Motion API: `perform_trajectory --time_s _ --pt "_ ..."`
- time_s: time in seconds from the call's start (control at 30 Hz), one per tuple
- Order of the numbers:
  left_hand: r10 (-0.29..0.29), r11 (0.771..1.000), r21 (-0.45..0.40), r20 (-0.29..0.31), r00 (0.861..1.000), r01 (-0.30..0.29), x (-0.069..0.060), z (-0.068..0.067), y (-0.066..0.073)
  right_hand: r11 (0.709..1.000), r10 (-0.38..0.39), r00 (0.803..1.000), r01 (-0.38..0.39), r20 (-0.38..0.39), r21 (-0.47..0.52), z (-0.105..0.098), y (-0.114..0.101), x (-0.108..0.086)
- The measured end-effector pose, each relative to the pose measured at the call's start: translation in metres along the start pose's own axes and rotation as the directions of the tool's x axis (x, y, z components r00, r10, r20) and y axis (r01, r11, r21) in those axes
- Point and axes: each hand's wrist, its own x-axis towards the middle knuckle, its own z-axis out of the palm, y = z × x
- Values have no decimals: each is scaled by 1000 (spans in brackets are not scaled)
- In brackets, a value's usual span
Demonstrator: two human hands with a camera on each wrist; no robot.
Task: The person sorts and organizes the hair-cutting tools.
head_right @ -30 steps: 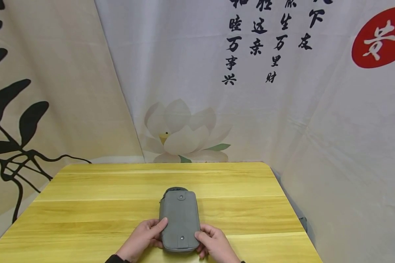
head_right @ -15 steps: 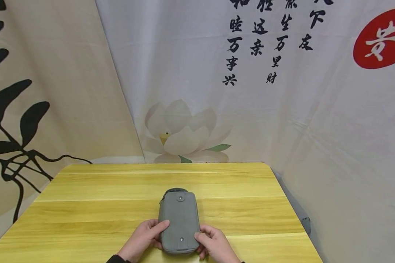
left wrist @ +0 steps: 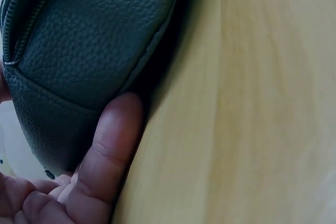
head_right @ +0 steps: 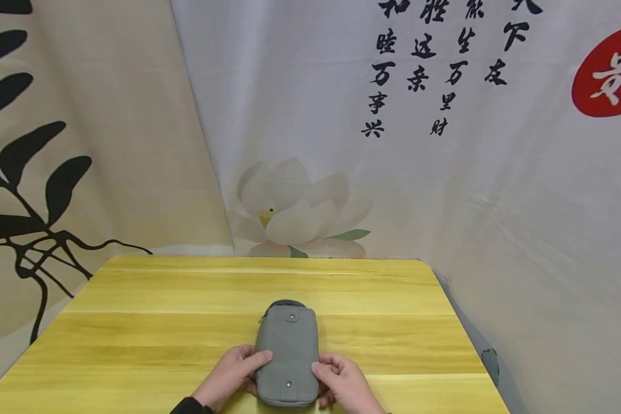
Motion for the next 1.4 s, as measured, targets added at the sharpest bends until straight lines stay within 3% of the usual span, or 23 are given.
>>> perform_trajectory --time_s 0.3,0.47,0.8,0.9,1.13,1.4 --pt "-60 997 41 -15 998 60 -1 1 2 988 -47 998 51 29 -145 -5 -10 0" --pt "-43 998 50 -35 998 44 0 2 -2 973 -42 995 61 88 -221 -12 -19 4" --pt "-40 997 70 -34 999 42 -2 2 -1 918 -61 998 60 12 -391 -27 -46 46" --pt "-28 998 64 -25 999 29 -2 2 2 875 -105 994 87 -13 -477 -25 -57 62" --pt "-6 998 62 -24 1000 8 -1 2 2 719 -178 984 149 28 -679 -14 -78 90" --pt "-12 999 52 -26 1000 14 -1 3 -1 617 -174 975 220 142 -756 6 -92 109"
